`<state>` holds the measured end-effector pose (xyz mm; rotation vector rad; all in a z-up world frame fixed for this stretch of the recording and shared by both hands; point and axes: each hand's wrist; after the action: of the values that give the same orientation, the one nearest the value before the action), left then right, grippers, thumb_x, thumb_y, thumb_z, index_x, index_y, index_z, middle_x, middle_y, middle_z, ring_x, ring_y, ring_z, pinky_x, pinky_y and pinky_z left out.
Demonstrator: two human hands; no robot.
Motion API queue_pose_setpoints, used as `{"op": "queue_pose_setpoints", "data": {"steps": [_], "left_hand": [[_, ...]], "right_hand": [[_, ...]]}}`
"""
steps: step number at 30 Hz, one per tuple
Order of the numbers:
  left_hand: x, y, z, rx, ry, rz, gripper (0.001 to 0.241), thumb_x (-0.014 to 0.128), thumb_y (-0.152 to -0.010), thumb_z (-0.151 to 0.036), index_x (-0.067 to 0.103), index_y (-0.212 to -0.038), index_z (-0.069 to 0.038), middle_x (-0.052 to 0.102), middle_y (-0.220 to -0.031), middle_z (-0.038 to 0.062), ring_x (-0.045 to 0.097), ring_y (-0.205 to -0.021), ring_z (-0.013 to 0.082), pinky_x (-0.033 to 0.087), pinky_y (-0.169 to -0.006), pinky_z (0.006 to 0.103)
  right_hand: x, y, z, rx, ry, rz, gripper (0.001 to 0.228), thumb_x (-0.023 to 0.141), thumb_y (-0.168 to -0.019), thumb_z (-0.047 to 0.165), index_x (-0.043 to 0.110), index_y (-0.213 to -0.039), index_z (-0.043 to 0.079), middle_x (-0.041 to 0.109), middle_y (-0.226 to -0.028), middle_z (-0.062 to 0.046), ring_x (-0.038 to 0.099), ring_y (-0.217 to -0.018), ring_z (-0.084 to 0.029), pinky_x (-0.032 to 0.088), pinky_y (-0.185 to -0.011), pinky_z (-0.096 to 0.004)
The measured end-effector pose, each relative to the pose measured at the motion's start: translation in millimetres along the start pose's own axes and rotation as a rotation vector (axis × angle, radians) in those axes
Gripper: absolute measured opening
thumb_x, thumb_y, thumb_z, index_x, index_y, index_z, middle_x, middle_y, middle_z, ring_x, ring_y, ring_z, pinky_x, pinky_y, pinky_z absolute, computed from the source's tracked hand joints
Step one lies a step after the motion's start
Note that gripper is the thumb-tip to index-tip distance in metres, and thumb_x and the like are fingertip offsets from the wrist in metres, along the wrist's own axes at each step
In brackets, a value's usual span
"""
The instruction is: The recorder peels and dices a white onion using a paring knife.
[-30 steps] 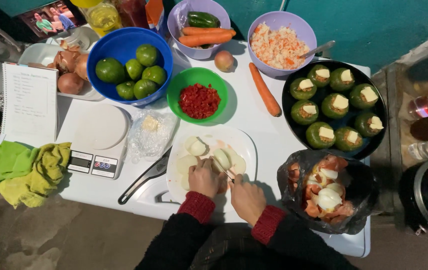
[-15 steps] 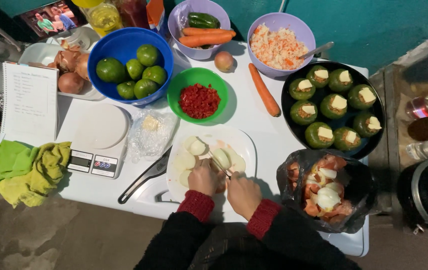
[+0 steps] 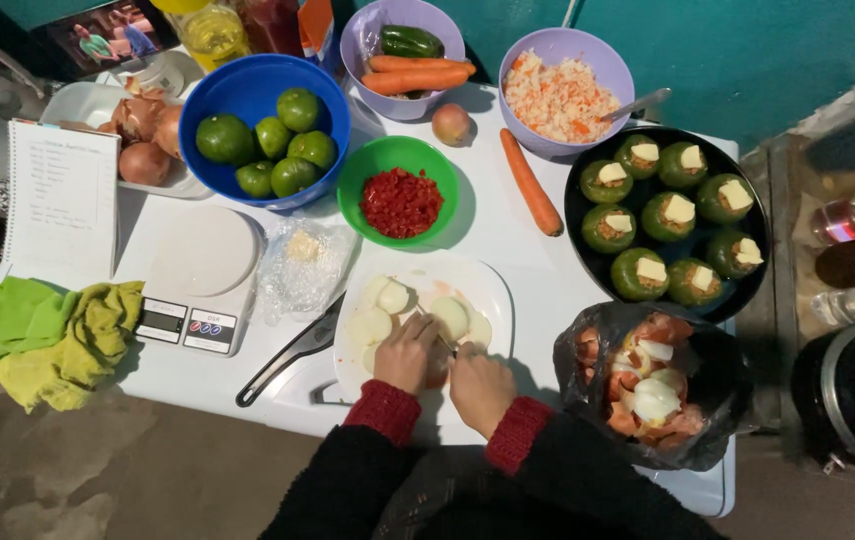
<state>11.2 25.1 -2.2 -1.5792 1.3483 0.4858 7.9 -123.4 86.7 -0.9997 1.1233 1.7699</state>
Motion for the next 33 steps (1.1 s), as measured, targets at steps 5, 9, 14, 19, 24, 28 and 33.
{"op": "queue_pose_setpoints", "data": {"steps": [5, 9, 14, 19, 24, 28, 33], "left_hand": [[-4.9, -10.1, 2.8, 0.095, -0.066, 0.030, 0.035, 0.072, -0.070, -0.022, 0.074, -0.102, -0.008, 0.073, -0.110, 0.008, 0.067, -0.112, 0.0265, 0.052, -0.086, 0.0412], [-4.1, -18.6, 12.4, 0.242, -0.242, 0.168, 0.018, 0.063, -0.084, -0.017, 0.073, -0.098, -0.013, 0.073, -0.104, 0.003, 0.068, -0.109, 0.0189, 0.049, -0.093, 0.0389], [15.7, -46.8, 42.7, 0.489, -0.326, 0.464, 0.014, 0.060, -0.087, -0.017, 0.073, -0.091, -0.016, 0.073, -0.098, 0.002, 0.071, -0.092, 0.0180, 0.049, -0.097, 0.0392], [31.0, -55.8, 58.2, 0.676, -0.327, 0.685, 0.017, 0.059, -0.091, -0.019, 0.075, -0.095, -0.020, 0.075, -0.098, 0.002, 0.072, -0.083, 0.0210, 0.050, -0.090, 0.0400], [26.7, -59.8, 57.2, 0.730, -0.186, 0.636, 0.024, 0.061, -0.085, -0.018, 0.077, -0.103, -0.019, 0.076, -0.107, 0.001, 0.074, -0.084, 0.0231, 0.058, -0.074, 0.0394], [17.9, -61.7, 51.4, 0.683, -0.187, 0.719, 0.025, 0.060, -0.089, -0.017, 0.077, -0.107, -0.019, 0.075, -0.110, 0.001, 0.074, -0.084, 0.0254, 0.060, -0.068, 0.0403], [14.3, -60.6, 51.6, 0.719, -0.204, 0.642, 0.022, 0.060, -0.087, -0.019, 0.076, -0.103, -0.019, 0.075, -0.107, 0.000, 0.075, -0.087, 0.0251, 0.060, -0.067, 0.0406]], "right_hand": [[-0.1, 3.9, -3.1, -0.025, 0.017, 0.039, 0.039, 0.046, -0.105, 0.028, 0.059, -0.109, -0.010, 0.072, -0.074, -0.022, 0.072, -0.070, -0.041, 0.057, -0.064, -0.051], [-1.2, 10.0, -8.7, -0.023, 0.030, 0.046, 0.042, 0.046, -0.103, 0.027, 0.054, -0.117, -0.012, 0.072, -0.075, -0.023, 0.072, -0.069, -0.042, 0.057, -0.062, -0.052], [-4.1, 7.9, -8.8, 0.005, 0.017, 0.116, 0.037, 0.043, -0.106, 0.028, 0.056, -0.108, -0.007, 0.072, -0.077, -0.022, 0.072, -0.074, -0.042, 0.056, -0.066, -0.052], [2.6, 5.6, -12.0, -0.039, 0.009, 0.072, 0.037, 0.042, -0.106, 0.028, 0.057, -0.106, -0.006, 0.072, -0.078, -0.021, 0.072, -0.075, -0.042, 0.056, -0.066, -0.053], [13.8, 3.6, -13.3, -0.029, 0.031, 0.019, 0.037, 0.042, -0.106, 0.027, 0.056, -0.107, -0.007, 0.072, -0.077, -0.022, 0.071, -0.078, -0.042, 0.055, -0.068, -0.053], [9.5, 4.8, -12.7, 0.000, -0.007, 0.066, 0.038, 0.042, -0.106, 0.028, 0.055, -0.108, -0.007, 0.072, -0.079, -0.023, 0.071, -0.079, -0.044, 0.056, -0.068, -0.053], [-9.2, 23.3, -13.1, 0.039, 0.010, 0.117, 0.037, 0.043, -0.106, 0.029, 0.057, -0.102, -0.004, 0.072, -0.081, -0.021, 0.073, -0.077, -0.040, 0.058, -0.068, -0.050]]}}
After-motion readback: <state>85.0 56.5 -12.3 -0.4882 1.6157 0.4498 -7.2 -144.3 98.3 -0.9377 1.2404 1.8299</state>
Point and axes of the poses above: each hand's wrist, its own y-axis away from the middle knuckle, its own x-axis out of the palm, z = x × y
